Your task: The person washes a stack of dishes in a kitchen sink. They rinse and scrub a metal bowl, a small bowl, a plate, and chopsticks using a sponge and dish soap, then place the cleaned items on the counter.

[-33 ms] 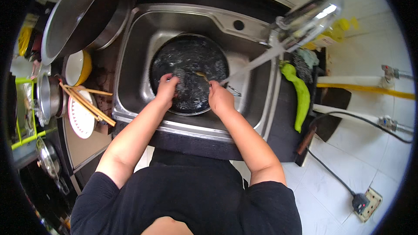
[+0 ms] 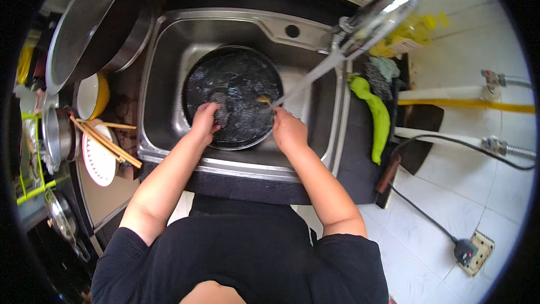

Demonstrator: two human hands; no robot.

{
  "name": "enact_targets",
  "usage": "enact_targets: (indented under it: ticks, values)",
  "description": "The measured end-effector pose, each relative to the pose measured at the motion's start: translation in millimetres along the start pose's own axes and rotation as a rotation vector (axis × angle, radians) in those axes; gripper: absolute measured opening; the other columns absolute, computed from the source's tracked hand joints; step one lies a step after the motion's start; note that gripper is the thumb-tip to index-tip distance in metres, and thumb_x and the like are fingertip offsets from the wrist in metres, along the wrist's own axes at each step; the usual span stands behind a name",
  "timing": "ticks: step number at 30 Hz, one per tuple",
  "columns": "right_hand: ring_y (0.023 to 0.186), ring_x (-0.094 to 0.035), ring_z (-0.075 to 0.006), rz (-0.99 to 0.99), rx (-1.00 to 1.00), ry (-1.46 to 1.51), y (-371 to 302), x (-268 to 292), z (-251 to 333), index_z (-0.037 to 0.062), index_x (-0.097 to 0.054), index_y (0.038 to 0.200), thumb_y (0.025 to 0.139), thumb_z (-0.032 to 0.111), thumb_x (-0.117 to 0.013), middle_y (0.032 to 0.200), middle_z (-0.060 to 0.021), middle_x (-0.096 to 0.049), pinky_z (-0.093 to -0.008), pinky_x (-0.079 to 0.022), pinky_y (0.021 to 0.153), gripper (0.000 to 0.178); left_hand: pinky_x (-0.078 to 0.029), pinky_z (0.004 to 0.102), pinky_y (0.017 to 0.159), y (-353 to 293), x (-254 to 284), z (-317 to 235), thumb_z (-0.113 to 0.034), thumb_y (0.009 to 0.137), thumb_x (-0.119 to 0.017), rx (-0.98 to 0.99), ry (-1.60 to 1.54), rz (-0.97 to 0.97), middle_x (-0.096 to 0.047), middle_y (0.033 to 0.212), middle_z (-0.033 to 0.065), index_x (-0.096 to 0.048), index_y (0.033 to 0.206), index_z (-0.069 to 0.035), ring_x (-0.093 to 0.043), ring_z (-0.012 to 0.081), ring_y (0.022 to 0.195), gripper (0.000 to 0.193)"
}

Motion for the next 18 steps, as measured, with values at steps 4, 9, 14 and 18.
enact_targets:
  ticks: [4,9,14,18]
  values:
    - [0.079,-0.058,-0.0315,-0.348,-0.070,-0.148,-44,97,-50,0.0130,-0.053,0.113,0.080,0.011,-0.048,0.088,-0.0132,-0.058,-0.0425,-0.046,0.067,0.033,-0.041,0.0240,0.049,-19,-11,8,-0.030,0.076,-0.059,0.055,-0.014,0.063,-0.054,0.087,0.0017,-0.044,0.117,-0.008,-0.050,0.0115,0.066,0.049]
    - [0.086,-0.055,-0.0323,-0.553,-0.290,-0.220,-89,132,-132,0.0096,-0.053,0.114,0.075,0.009,-0.054,0.091,-0.0138,-0.057,-0.0415,-0.044,0.073,0.039,-0.043,0.0246,0.049,-28,-28,13,-0.030,0.077,-0.059,0.057,0.015,0.116,-0.053,0.098,0.0051,-0.040,0.123,-0.008,-0.052,0.0140,0.068,0.054]
    - [0.104,-0.047,-0.0346,-0.527,0.124,-0.246,-78,127,-33,0.0041,-0.054,0.108,0.072,0.009,-0.058,0.113,-0.0189,-0.049,-0.0420,-0.038,0.089,0.036,-0.045,0.0251,0.053,-40,-39,3,-0.032,0.077,-0.062,-0.003,0.082,0.185,-0.052,0.107,0.0082,-0.033,0.128,-0.006,-0.053,0.0155,0.074,0.064]
    - [0.110,-0.045,-0.0365,0.010,0.219,0.430,-41,20,57,0.0075,-0.049,0.116,0.074,0.010,-0.059,0.117,-0.0211,-0.046,-0.0375,-0.036,0.095,0.044,-0.044,0.0226,0.055,-43,-38,2,-0.031,0.083,-0.056,-0.085,0.174,0.163,-0.056,0.096,0.0046,-0.039,0.125,-0.007,-0.053,0.0111,0.075,0.051]
Point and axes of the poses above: each hand's wrist, its own y-axis towards the middle knuckle, its own x-axis out of the back of the hand, z = x × y, the point moved 10 cm from there along y, towards the middle knuckle
